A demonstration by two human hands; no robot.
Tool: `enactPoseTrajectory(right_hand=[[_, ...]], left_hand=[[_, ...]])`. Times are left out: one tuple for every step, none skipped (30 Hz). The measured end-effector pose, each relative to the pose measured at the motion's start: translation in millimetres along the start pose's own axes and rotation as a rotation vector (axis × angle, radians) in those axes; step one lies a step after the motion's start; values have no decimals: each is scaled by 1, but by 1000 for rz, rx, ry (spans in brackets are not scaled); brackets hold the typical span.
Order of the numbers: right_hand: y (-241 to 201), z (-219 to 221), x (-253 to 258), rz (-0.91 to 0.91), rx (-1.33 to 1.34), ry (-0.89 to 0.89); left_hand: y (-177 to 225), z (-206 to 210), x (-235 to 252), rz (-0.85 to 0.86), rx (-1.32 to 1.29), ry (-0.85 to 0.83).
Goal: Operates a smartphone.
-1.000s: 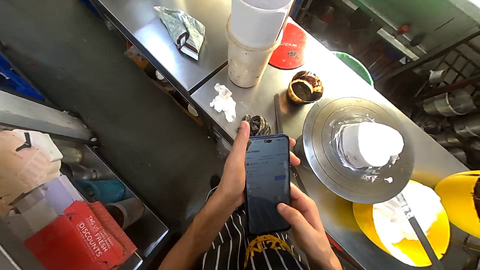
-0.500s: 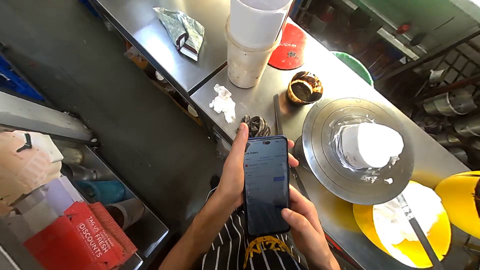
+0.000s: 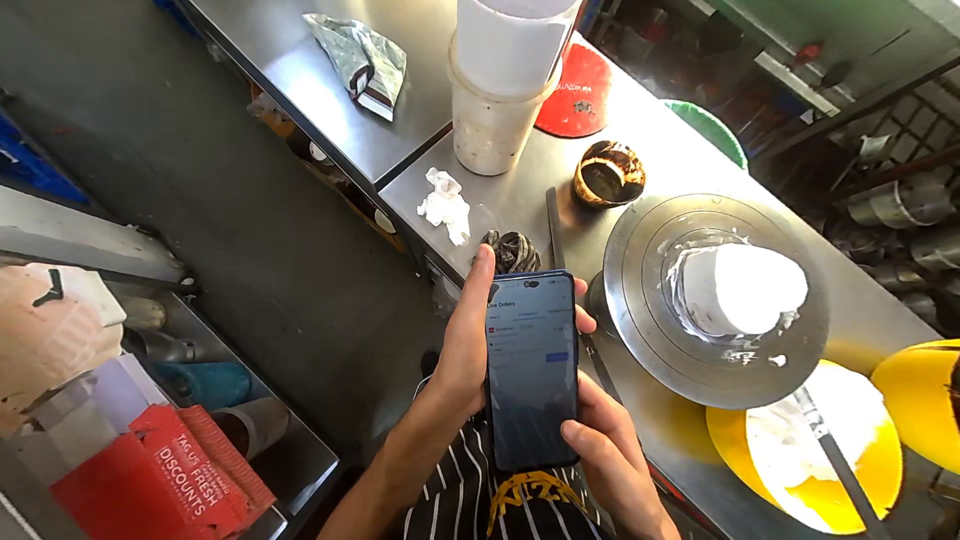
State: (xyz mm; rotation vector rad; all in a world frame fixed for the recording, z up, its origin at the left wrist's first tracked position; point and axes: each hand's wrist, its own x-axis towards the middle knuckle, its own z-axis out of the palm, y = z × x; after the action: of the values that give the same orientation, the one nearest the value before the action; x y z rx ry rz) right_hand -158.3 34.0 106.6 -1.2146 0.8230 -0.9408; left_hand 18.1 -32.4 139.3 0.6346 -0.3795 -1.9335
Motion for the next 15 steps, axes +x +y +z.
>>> enactPoseTrajectory(right_hand=[[0, 0, 0, -1, 0, 0], [0, 0, 0, -1, 1, 0], [0, 1, 0, -3, 1, 0], [0, 0, 1, -3, -3, -1], [0, 1, 1, -3, -7, 2], [0, 1, 1, 0, -14, 10], [-1, 1, 2, 6, -24, 18], [-2, 2, 3, 14, -32, 30], [-2, 3, 4, 22, -37, 42], [-3, 4, 6, 28, -45, 58], [-3, 4, 8, 31, -59, 75], [-3, 5, 11, 31, -72, 91], [-3, 6, 13, 26, -80, 111], [-3, 7, 16, 22, -87, 129], [-4, 8, 18, 20, -102, 146]], left_hand=[[0, 0, 0, -2, -5, 1], [0, 0, 0, -6, -9, 2], [1, 0, 0, -9, -6, 0], [1, -1, 0, -11, -3, -4], [1, -1, 0, -10, -4, -4], [1, -1, 0, -5, -5, -5], [1, -1, 0, 1, 2, -13], [1, -1, -1, 4, 16, -20], [0, -1, -2, 6, 41, -20], [0, -1, -2, 12, 73, -29], [-2, -1, -3, 28, 112, -47], [-4, -1, -3, 55, 164, -68], [-6, -1, -4, 86, 241, -93], [-8, -1, -4, 113, 324, -108], [-9, -1, -5, 136, 405, -119]])
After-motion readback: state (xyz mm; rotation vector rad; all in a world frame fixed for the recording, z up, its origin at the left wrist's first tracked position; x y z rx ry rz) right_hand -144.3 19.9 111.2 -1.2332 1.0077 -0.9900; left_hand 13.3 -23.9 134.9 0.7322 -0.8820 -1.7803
